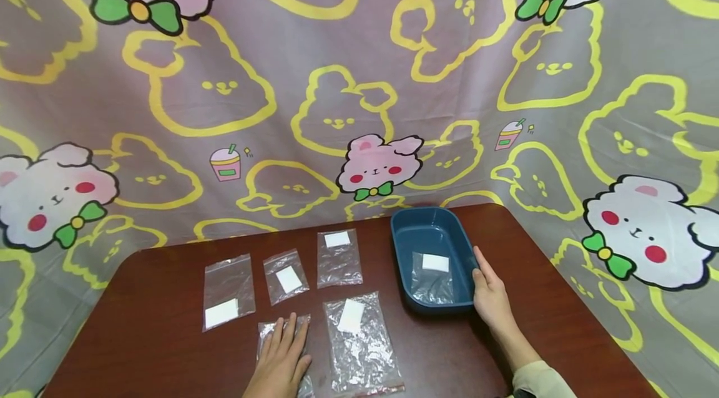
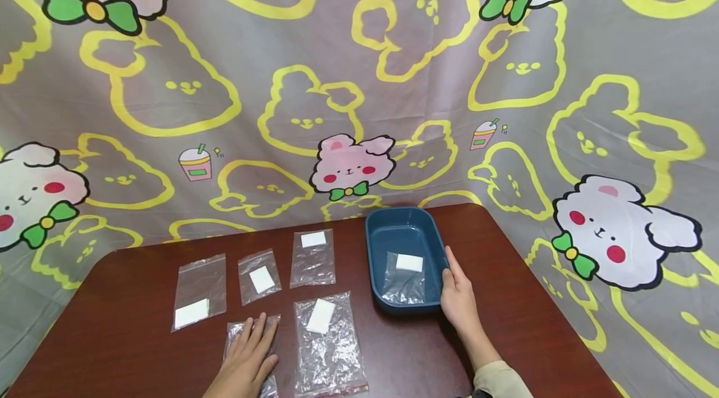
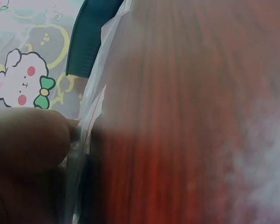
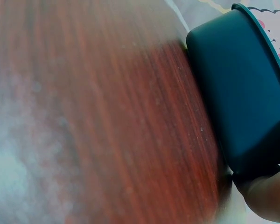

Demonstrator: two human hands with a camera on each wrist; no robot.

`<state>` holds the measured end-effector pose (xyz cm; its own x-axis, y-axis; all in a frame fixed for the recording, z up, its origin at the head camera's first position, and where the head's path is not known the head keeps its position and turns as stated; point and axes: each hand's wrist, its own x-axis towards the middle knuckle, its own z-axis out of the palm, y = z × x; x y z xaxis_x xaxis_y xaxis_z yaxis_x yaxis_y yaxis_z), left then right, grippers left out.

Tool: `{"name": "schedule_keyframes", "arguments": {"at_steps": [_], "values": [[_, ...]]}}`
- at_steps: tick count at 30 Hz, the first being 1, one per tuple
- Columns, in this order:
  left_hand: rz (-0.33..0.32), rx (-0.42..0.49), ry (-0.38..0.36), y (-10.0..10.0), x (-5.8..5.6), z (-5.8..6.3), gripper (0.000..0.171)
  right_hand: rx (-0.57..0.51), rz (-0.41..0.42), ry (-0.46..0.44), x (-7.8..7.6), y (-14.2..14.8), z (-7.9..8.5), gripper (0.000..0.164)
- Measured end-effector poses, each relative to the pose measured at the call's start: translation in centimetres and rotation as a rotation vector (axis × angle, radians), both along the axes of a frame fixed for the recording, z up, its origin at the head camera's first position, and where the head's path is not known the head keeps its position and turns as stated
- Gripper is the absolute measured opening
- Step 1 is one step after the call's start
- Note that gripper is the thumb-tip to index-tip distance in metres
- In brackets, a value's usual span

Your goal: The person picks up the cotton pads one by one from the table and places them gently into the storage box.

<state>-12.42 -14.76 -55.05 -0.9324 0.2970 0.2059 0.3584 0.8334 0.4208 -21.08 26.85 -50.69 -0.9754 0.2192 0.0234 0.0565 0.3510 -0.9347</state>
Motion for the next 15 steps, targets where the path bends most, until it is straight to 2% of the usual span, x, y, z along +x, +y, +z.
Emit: {"name": "schedule_keyframes", "arguments": {"at_steps": [2,15], "values": [[0.002,-0.019,0.036,0.03,0.01,0.03,0.055,-0.002,0.002,-0.008,0.0,0.0,0.06,0.054],[0.022,-0.005,0.058,0.38,0.02,0.72,0.051,0.0,-0.005,-0.004,-0.21,0.09,-0.11,0.053]]}}
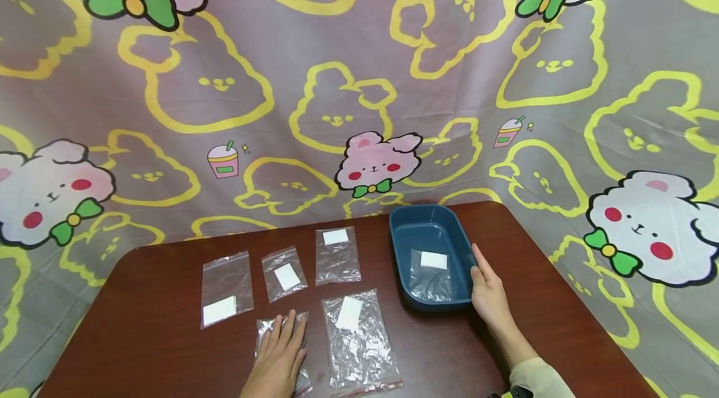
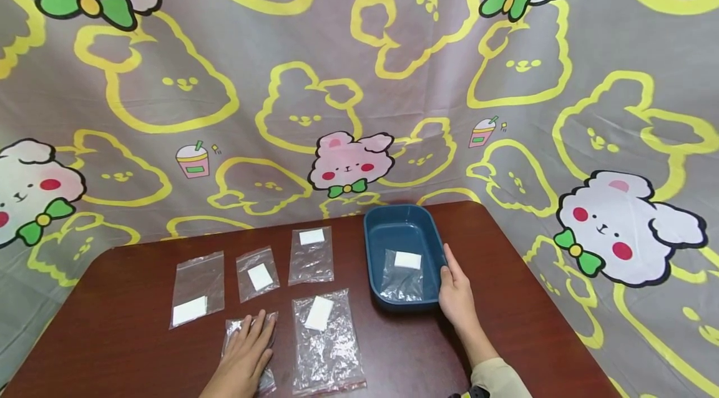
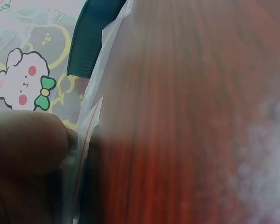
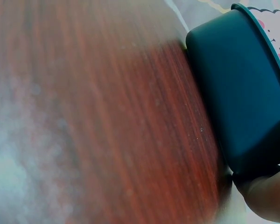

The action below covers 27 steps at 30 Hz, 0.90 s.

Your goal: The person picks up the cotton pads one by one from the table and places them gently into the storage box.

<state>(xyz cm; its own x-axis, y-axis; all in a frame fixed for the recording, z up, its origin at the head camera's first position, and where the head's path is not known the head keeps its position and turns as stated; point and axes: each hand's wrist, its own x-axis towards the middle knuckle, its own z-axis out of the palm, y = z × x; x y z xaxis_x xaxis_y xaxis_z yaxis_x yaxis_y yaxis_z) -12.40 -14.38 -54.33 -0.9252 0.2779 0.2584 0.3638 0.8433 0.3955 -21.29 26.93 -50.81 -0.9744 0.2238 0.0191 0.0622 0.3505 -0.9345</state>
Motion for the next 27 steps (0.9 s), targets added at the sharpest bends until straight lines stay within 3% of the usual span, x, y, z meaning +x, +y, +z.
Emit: {"name": "schedule_keyframes", "arguments": {"at_steps": [6,15,27], "values": [[0.013,-0.005,-0.041,0.0,-0.1,0.1,0.053,0.007,0.003,0.013,0.0,0.0,0.1,0.053],[0.011,-0.033,-0.026,0.0,-0.1,0.2,0.052,0.016,0.002,0.016,0.1,-0.1,0.0,0.053],[0.026,-0.034,-0.053,0.3,-0.1,1.7,0.05,0.012,-0.007,0.027,0.0,0.0,-0.1,0.053]]}}
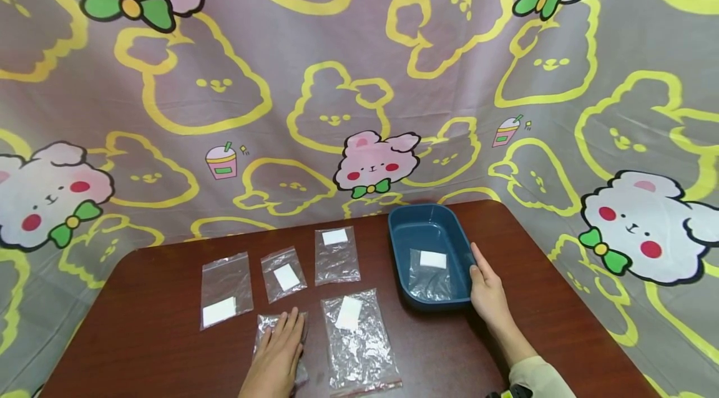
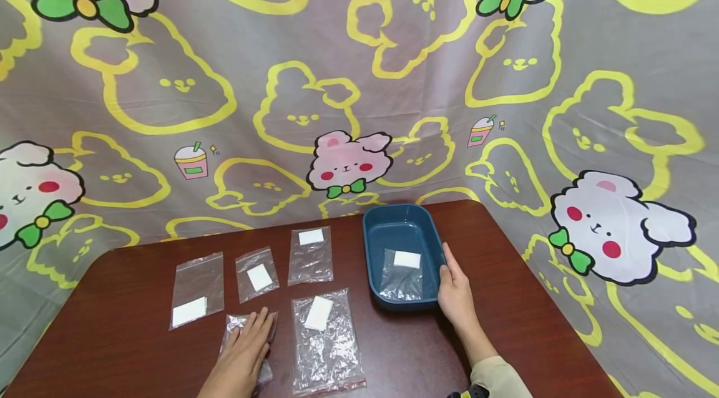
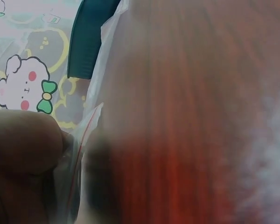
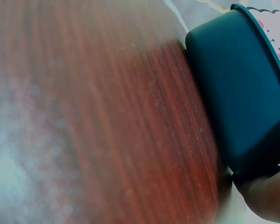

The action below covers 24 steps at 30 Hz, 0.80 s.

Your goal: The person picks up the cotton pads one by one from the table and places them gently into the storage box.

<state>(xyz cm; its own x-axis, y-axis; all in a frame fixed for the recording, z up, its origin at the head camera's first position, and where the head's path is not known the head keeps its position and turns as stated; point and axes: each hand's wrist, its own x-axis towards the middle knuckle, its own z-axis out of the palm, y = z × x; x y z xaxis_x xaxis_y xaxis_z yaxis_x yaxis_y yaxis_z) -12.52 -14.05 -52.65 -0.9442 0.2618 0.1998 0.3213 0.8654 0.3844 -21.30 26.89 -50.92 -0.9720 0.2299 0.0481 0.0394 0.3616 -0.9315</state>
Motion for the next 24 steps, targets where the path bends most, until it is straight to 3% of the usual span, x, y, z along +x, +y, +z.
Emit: {"name": "schedule_keyframes", "arguments": {"at_steps": [8,24], "values": [[0.012,-0.029,0.013,0.1,-0.2,1.6,0.048,-0.006,0.001,0.001,0.0,0.1,0.0,0.053],[0.024,-0.036,0.117,0.1,-1.8,5.2,0.044,-0.003,-0.005,0.015,0.0,0.0,-0.1,0.053]]}}
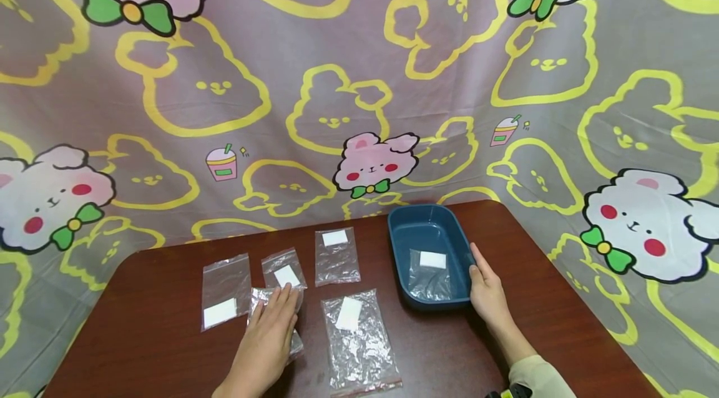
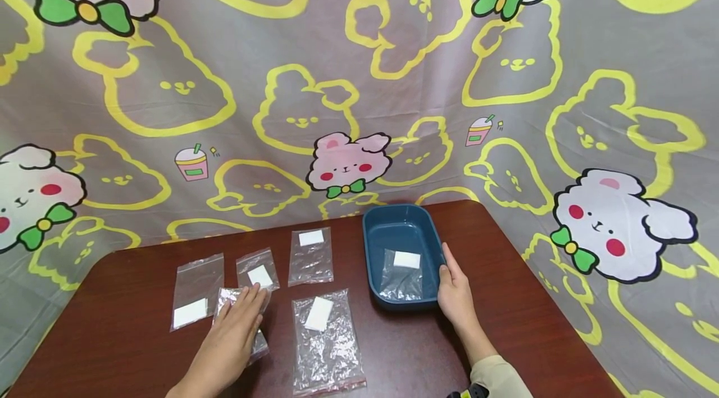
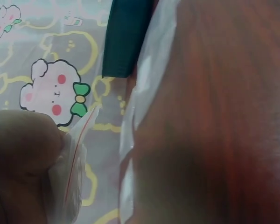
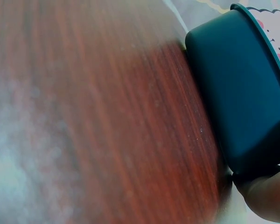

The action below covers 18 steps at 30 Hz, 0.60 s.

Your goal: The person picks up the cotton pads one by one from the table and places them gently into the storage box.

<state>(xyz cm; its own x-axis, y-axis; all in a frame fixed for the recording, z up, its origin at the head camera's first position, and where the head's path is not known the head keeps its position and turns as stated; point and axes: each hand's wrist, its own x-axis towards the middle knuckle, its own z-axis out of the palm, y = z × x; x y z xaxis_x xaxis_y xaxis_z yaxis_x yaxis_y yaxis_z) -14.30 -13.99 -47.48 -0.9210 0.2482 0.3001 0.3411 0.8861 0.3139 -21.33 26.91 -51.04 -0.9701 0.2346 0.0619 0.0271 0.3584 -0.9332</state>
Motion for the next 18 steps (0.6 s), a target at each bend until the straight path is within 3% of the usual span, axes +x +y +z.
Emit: {"name": "schedule_keyframes", "arguments": {"at_steps": [18], "values": [[0.01,0.026,0.061,-0.6,-1.5,3.5,0.044,0.001,0.019,-0.005,0.1,0.0,0.1,0.052]]}}
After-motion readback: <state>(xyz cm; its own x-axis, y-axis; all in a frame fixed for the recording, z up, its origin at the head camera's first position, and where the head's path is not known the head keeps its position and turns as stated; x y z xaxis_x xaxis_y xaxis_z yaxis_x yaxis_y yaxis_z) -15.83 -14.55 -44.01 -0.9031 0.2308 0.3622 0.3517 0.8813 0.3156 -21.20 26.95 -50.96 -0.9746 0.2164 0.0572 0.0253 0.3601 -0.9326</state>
